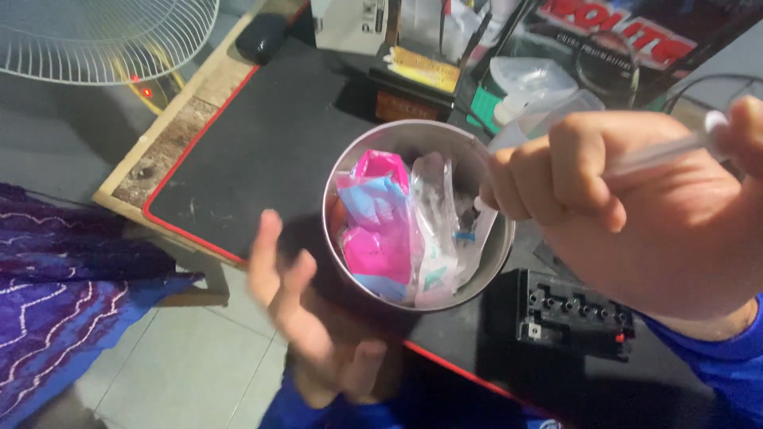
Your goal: Using a syringe to fill the individual cells of a lead-acid battery with electrolyte liquid and cleaning the tool with a cloth.
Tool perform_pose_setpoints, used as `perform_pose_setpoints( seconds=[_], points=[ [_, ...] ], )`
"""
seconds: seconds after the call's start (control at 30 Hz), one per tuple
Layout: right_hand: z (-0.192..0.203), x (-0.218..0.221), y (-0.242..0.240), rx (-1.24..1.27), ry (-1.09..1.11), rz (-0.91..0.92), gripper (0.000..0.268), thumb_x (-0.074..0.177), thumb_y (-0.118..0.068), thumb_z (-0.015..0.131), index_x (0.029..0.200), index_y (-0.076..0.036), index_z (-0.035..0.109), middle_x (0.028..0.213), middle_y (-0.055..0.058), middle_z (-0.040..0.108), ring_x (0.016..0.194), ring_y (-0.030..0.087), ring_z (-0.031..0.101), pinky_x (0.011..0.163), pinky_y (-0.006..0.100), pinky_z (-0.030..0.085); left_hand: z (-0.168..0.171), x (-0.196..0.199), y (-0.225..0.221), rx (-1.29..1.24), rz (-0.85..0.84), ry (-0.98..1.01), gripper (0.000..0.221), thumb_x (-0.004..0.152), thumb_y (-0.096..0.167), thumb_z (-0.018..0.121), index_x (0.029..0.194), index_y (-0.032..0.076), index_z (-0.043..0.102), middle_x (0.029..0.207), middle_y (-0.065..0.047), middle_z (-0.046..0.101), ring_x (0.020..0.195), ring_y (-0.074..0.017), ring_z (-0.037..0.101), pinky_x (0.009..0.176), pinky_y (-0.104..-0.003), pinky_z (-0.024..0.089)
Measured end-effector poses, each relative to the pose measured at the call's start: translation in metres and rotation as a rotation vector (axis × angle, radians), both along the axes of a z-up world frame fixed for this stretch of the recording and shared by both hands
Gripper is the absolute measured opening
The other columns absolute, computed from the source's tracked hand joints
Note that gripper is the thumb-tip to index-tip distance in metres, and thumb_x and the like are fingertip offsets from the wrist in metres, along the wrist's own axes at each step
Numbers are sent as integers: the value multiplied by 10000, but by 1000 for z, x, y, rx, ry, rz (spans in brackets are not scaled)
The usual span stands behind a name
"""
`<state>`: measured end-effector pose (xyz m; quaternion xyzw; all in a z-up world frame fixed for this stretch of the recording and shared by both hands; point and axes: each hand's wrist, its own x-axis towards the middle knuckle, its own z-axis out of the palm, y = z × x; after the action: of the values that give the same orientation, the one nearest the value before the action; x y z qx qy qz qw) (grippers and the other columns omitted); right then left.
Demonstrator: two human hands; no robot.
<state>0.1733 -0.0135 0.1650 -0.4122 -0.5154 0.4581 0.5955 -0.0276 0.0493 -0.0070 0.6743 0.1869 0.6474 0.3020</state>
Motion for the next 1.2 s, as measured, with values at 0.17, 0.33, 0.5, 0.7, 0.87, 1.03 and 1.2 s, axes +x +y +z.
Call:
perform_pose_setpoints(
  seconds=[0.17,0.33,0.5,0.7,0.87,1.03,1.2],
  points=[
    [-1,2,-7,67,-47,-12,643,976,-647,738,685,-175,411,593,-3,294,621,174,223,686,355,277,98,-20,25,291,33,435,256,900,322,650,1056,126,708,1044,-114,563,970,-292,536,945,-443,464],
    [3,7,-21,77,-66,-86,444,909,-508,676,708,-206,419,623,-14,211,639,177,222,699,354,284,140,9,50,531,-294,668,93,909,86,764,893,99,674,820,-56,546,799,-301,517,669,-416,381],
    [-1,12,-39,164,-242,-263,300,944,-412,445,781,-239,263,637,-34,162,643,160,152,650,342,249,138,60,62,618,-377,1225,200,806,344,697,682,188,720,759,-21,684,725,-332,675,547,-508,515],
    [-2,26,-59,152,-271,-249,218,940,-348,398,765,-266,298,656,-59,186,665,167,159,637,341,253,136,83,61,619,-327,1402,287,782,408,731,833,126,736,855,-119,726,759,-409,713,558,-545,556],
    [-1,23,-61,160,-209,-251,227,921,-386,432,739,-299,327,636,-65,188,638,163,159,631,343,254,130,91,57,630,-297,1444,264,745,391,764,829,143,730,848,-103,723,743,-394,714,554,-517,551],
    [-8,34,-73,175,-222,-275,299,1001,-410,427,780,-257,295,650,-49,190,649,164,173,645,346,270,121,95,56,630,-300,1485,219,743,346,788,833,156,727,861,-82,723,742,-388,720,548,-503,556],
    [-1,42,-99,208,-456,-417,281,773,-373,384,663,-238,163,656,-68,124,618,136,131,646,322,209,129,85,63,642,-301,1311,156,709,318,719,718,163,726,777,-89,729,698,-415,690,512,-561,525]
  ],
)
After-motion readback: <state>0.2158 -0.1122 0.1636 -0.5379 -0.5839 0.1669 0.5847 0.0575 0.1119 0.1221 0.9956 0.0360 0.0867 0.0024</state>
